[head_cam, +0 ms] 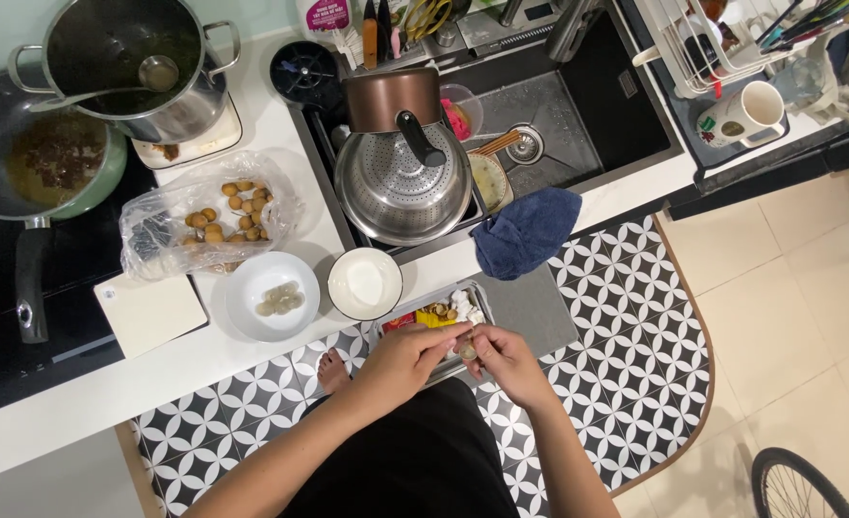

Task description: Peel longans by hand and place the fruit into a bowl.

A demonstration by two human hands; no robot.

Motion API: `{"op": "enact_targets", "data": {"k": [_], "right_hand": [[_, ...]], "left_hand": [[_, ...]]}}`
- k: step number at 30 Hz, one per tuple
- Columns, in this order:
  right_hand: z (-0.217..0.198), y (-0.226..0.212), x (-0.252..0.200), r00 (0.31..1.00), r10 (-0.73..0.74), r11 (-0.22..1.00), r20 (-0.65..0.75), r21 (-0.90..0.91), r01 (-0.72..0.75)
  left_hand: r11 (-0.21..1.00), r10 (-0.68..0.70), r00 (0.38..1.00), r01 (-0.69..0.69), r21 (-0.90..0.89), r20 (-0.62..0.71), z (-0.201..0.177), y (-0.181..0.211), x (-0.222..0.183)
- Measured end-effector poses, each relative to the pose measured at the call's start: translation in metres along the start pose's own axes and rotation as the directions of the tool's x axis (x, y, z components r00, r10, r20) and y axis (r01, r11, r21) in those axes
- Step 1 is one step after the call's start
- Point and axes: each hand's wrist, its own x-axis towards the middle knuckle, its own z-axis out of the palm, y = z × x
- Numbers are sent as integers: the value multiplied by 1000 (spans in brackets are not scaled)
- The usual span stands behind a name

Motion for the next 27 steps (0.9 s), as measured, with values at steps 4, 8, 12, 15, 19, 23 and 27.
{"op": "enact_targets", "data": {"k": [4, 8, 12, 15, 19, 23, 27], "right_hand": [[4, -6, 6, 998, 53, 978, 30, -205, -46], [3, 3, 10, 995, 73, 952, -69, -291, -90], [3, 0, 13, 978, -68, 997, -196, -50, 60], [19, -25, 26, 971, -144, 990, -190, -17, 143], [73, -35, 75, 982, -174, 985, -80, -39, 171], [144, -30, 132, 963, -270, 931, 26, -248, 267], [184, 8, 182, 893, -420, 747, 161, -498, 441]], "left_hand": [[956, 57, 998, -55, 288, -2, -1, -2, -4], [870, -127, 992, 107, 481, 9, -4, 3, 1], [741, -404, 910, 267, 616, 92, 17, -60, -1], [846, -315, 939, 211, 489, 139, 48, -147, -13], [752, -508, 838, 318, 576, 200, 40, -131, -25], [805, -312, 940, 183, 564, 140, 28, -150, -54], [835, -516, 849, 468, 288, 117, -15, -108, -76]]}}
